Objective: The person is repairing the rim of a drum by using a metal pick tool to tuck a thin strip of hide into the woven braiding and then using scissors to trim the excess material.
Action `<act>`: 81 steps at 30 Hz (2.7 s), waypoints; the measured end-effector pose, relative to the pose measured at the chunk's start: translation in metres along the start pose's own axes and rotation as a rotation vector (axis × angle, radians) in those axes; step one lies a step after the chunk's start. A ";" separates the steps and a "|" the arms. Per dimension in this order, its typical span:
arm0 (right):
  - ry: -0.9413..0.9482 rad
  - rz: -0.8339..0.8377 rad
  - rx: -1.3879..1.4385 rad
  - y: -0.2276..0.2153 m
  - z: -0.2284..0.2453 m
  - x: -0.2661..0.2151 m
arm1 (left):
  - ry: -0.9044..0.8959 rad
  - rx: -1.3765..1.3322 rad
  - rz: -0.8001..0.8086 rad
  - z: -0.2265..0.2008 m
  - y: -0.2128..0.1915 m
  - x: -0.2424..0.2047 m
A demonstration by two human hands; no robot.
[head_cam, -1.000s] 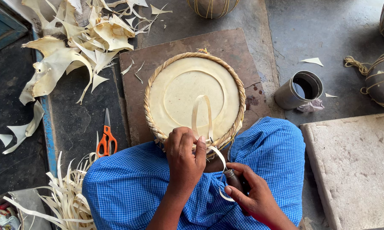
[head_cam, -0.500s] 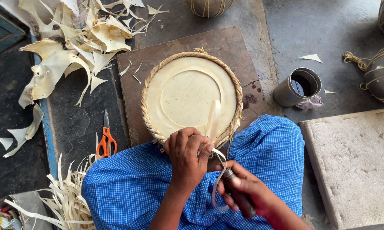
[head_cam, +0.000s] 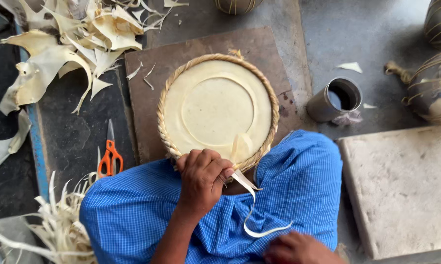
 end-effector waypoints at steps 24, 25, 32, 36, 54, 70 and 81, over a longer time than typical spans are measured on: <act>0.282 -0.055 0.203 -0.114 -0.022 -0.003 | 0.078 0.046 0.087 -0.006 0.001 -0.025; 0.378 -0.180 0.167 -0.108 -0.006 0.021 | 0.082 0.057 0.093 -0.009 0.002 -0.026; 0.543 -0.182 0.514 -0.064 0.042 0.103 | 0.046 0.045 0.097 -0.016 -0.005 -0.026; 0.532 -0.128 0.833 -0.041 0.023 0.104 | -0.003 0.018 0.142 -0.017 -0.006 -0.026; 0.608 -0.015 1.073 -0.015 0.021 0.098 | 0.035 -0.009 0.105 -0.015 -0.004 -0.026; -0.157 -0.311 0.987 -0.180 0.080 0.133 | -0.046 0.095 -0.047 -0.012 -0.012 0.003; 0.524 0.706 -0.234 -0.004 -0.056 -0.016 | -0.081 0.078 -0.091 0.066 -0.016 0.088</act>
Point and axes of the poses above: each hand's wrist, its own x-axis towards the middle knuckle, its own y-axis out of the palm, z = x × y, the point moved 3 cm from there along x, towards the middle knuckle, and after that the axes turned 10 degrees about y, right-handed, at the moved point
